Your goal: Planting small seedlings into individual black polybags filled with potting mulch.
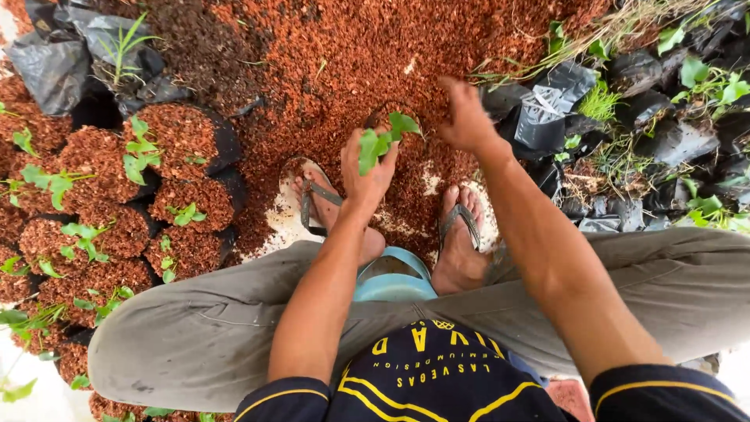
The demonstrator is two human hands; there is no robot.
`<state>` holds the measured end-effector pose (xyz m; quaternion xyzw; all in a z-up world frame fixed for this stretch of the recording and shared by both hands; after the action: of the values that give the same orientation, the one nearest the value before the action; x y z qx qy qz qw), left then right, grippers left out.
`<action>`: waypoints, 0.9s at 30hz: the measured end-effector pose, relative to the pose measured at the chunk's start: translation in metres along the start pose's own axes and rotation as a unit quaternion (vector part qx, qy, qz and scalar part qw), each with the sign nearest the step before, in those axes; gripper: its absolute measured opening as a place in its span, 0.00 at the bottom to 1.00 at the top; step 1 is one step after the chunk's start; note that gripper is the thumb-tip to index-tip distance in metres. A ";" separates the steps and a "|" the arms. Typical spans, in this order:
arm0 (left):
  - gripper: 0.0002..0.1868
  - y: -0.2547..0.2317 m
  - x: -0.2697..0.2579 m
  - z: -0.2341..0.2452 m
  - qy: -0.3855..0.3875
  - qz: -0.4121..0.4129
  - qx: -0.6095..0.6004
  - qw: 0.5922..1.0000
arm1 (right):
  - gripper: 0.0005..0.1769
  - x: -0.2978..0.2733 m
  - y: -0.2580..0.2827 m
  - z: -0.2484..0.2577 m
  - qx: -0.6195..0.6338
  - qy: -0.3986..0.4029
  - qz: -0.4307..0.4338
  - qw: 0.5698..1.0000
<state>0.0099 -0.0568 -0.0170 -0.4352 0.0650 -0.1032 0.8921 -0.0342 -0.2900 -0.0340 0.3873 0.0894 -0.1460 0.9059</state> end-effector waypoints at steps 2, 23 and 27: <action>0.10 -0.004 0.003 0.004 -0.004 -0.017 0.009 1.000 | 0.69 -0.003 0.052 -0.008 -0.107 0.188 -0.018 0.976; 0.33 0.011 -0.018 0.019 0.080 0.134 -0.075 0.985 | 0.29 -0.065 0.110 -0.007 0.101 -0.069 -0.021 0.992; 0.34 0.004 -0.030 0.027 0.105 0.201 -0.128 0.965 | 0.31 -0.086 0.129 -0.048 0.203 -0.057 -0.061 0.976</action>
<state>-0.0129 -0.0263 -0.0027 -0.5106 0.2571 0.0423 0.8194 -0.0744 -0.1536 0.0443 0.5480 0.0294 -0.2380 0.8014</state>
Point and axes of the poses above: each hand's wrist, its own x-axis towards the middle knuckle, its own z-axis out of the back of the hand, y = z × x, the point moved 3 cm from there along x, towards the middle knuckle, and after that the axes turned 11 degrees about z, right-handed, at the moved point
